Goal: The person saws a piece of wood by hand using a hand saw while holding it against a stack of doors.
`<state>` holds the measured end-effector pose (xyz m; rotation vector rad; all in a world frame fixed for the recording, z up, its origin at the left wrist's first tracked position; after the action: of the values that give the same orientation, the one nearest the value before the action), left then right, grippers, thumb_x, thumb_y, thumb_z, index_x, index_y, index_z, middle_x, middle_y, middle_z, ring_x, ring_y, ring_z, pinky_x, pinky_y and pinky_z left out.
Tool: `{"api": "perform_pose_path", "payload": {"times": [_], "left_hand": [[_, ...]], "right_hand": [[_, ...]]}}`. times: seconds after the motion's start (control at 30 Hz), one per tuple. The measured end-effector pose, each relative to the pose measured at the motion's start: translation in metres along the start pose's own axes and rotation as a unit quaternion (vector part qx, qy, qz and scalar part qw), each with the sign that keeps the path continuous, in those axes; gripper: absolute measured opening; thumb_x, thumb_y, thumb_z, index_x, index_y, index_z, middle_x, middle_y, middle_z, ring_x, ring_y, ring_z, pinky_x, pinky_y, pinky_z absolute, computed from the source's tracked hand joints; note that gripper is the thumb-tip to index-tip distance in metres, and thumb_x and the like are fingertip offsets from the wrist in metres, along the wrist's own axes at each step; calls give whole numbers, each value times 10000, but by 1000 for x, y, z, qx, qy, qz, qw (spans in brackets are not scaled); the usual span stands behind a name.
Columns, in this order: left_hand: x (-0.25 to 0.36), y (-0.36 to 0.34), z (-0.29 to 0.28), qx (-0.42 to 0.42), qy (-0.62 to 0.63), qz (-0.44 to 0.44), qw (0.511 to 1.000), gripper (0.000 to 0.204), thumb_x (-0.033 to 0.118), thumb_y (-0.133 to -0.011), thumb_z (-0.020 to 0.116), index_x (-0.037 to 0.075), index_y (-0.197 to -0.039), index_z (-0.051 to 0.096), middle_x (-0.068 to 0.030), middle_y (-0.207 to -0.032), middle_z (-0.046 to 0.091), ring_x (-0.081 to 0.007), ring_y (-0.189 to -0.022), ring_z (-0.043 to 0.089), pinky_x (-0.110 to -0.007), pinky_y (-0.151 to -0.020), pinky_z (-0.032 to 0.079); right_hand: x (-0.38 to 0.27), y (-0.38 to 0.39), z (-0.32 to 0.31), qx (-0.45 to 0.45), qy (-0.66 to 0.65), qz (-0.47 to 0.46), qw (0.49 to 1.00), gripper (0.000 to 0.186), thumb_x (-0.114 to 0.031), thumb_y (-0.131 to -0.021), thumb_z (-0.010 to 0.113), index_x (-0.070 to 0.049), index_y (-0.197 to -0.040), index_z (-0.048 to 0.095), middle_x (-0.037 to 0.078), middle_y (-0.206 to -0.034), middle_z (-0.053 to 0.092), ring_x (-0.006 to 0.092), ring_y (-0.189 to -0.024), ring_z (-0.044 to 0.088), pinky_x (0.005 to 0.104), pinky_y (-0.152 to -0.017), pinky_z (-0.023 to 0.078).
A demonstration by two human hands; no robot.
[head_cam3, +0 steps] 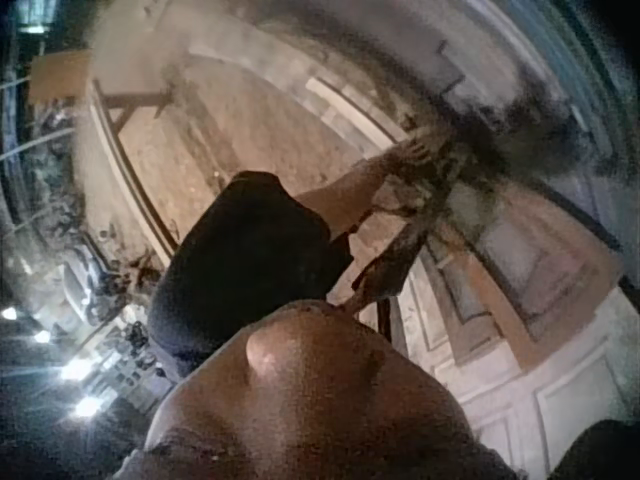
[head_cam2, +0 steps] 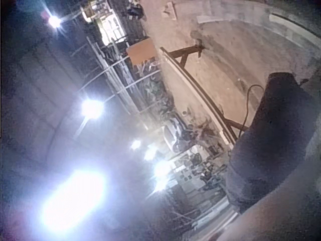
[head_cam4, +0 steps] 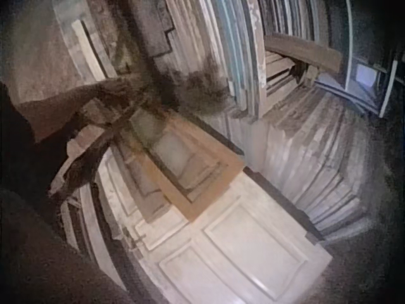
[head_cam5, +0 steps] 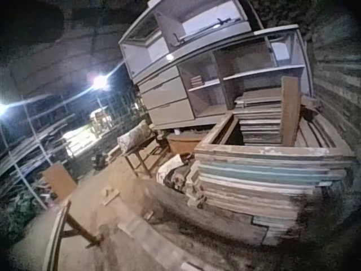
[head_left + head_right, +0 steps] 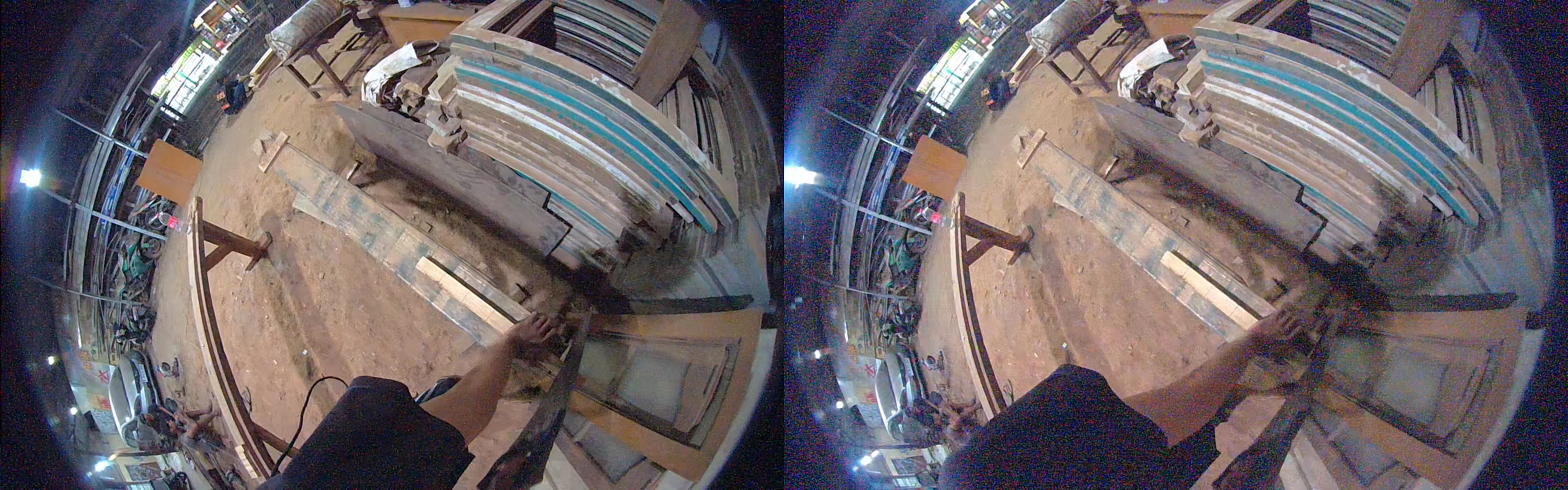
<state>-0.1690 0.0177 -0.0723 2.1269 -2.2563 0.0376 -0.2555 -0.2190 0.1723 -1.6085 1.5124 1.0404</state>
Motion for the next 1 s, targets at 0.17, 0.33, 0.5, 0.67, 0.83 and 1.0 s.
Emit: {"api": "perform_pose_path", "payload": {"times": [0.17,0.33,0.5,0.67,0.83,1.0], "left_hand": [[-2,-9,-37,3,45,9,999,868,490,-802,654,2,-1468,385,-239,-1426,477,-406,-1324,447,-607,-1114,312],[0,-5,-51,19,80,17,996,772,468,-836,591,-11,-1423,443,-254,-1421,498,-460,-1326,450,-612,-1155,294],[6,-19,-45,17,37,25,999,756,406,-839,639,28,-1456,421,-212,-1426,473,-380,-1313,446,-598,-1100,327],[-7,9,-13,-25,72,4,997,715,442,-856,548,-11,-1403,464,-259,-1438,485,-460,-1346,436,-633,-1163,260],[0,-21,-58,50,99,54,992,673,408,-844,549,-18,-1364,498,-279,-1381,524,-476,-1321,454,-645,-1159,263],[-5,4,-49,77,-8,16,997,765,500,-825,596,6,-1396,475,-230,-1395,511,-410,-1270,481,-617,-1101,315]], "right_hand": [[5,-1,-9,8,5,4,1000,259,-224,-963,588,7,-1052,665,128,-890,682,267,-739,631,371,-675,525],[1,24,-19,12,9,26,1000,262,-220,-961,594,10,-1067,662,127,-906,683,263,-757,631,368,-689,525],[12,2,-10,29,5,-1,1000,266,-216,-959,600,12,-1082,658,127,-923,684,259,-774,632,366,-703,525],[4,9,-2,8,-8,1,1000,271,-212,-957,606,15,-1097,655,127,-939,684,255,-792,633,363,-717,525],[7,5,-14,39,4,4,999,277,-208,-955,612,18,-1112,651,127,-956,685,251,-810,634,360,-730,524],[8,11,-6,15,-10,4,1000,285,-204,-953,619,20,-1126,647,126,-972,686,247,-827,635,358,-744,524]]}}
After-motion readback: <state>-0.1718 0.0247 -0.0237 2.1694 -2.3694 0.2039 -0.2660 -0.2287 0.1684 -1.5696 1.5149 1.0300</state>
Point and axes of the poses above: each hand's wrist, its own y-axis away from the middle knuckle, its own z-axis out of the palm, x = y × z, the point moved 2 cm from there along -y, towards the middle knuckle
